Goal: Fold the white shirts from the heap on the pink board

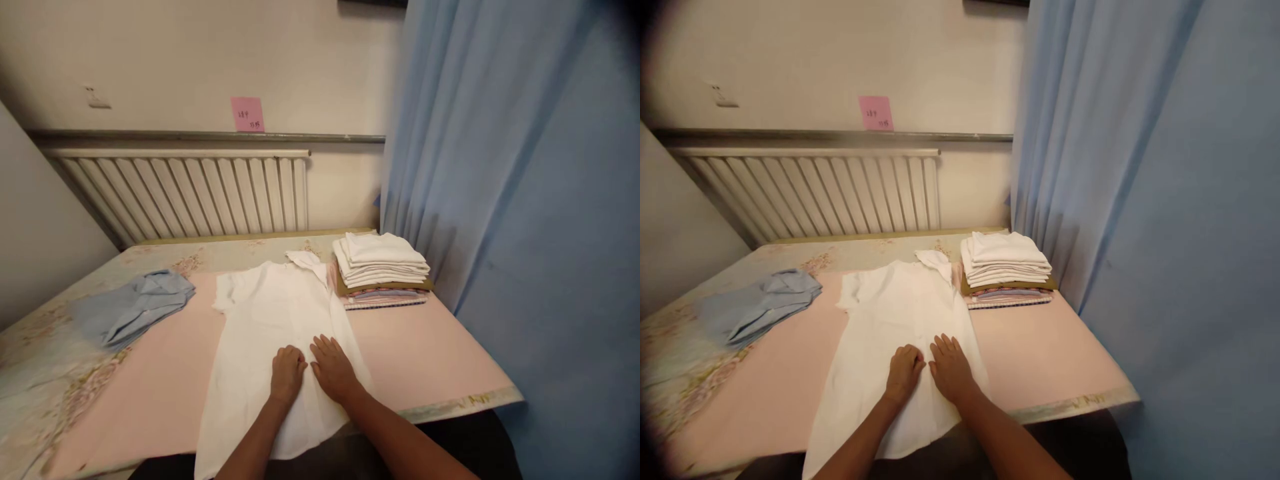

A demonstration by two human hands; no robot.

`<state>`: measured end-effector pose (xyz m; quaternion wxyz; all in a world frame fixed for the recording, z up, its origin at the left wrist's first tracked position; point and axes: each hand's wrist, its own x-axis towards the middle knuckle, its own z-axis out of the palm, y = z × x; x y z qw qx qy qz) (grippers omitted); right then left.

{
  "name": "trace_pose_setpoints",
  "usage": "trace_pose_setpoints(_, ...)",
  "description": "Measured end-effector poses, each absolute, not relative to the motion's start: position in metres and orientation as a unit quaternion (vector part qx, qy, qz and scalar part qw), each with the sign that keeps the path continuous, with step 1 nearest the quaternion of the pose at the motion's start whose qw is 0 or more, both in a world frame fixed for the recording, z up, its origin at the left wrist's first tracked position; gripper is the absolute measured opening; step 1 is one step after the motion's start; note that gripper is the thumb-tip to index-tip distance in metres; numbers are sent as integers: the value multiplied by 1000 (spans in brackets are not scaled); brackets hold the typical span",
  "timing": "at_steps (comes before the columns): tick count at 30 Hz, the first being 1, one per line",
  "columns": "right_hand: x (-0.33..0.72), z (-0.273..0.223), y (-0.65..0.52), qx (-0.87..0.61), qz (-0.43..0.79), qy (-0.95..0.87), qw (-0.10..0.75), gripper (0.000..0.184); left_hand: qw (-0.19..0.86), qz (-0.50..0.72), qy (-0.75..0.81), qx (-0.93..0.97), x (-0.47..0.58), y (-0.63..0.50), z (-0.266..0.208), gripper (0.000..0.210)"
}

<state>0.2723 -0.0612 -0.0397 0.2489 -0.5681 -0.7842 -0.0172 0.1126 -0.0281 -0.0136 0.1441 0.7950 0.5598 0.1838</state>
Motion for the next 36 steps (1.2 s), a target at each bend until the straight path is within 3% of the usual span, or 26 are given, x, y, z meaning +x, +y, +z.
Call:
trace_pose_setpoints(9, 275, -41, -60, -569, -19, -779, 262, 39, 223, 131, 533, 805, 109, 3, -17, 11)
trace_pose_setpoints(21, 275, -36, -63, -570, -9, -777, 266, 37, 272, 151, 503, 806, 100, 10, -19, 22)
trace_pose_setpoints(36, 275, -34, -62, -576, 1, -779, 248, 38, 262, 172, 484, 817, 97, 5, -18, 9)
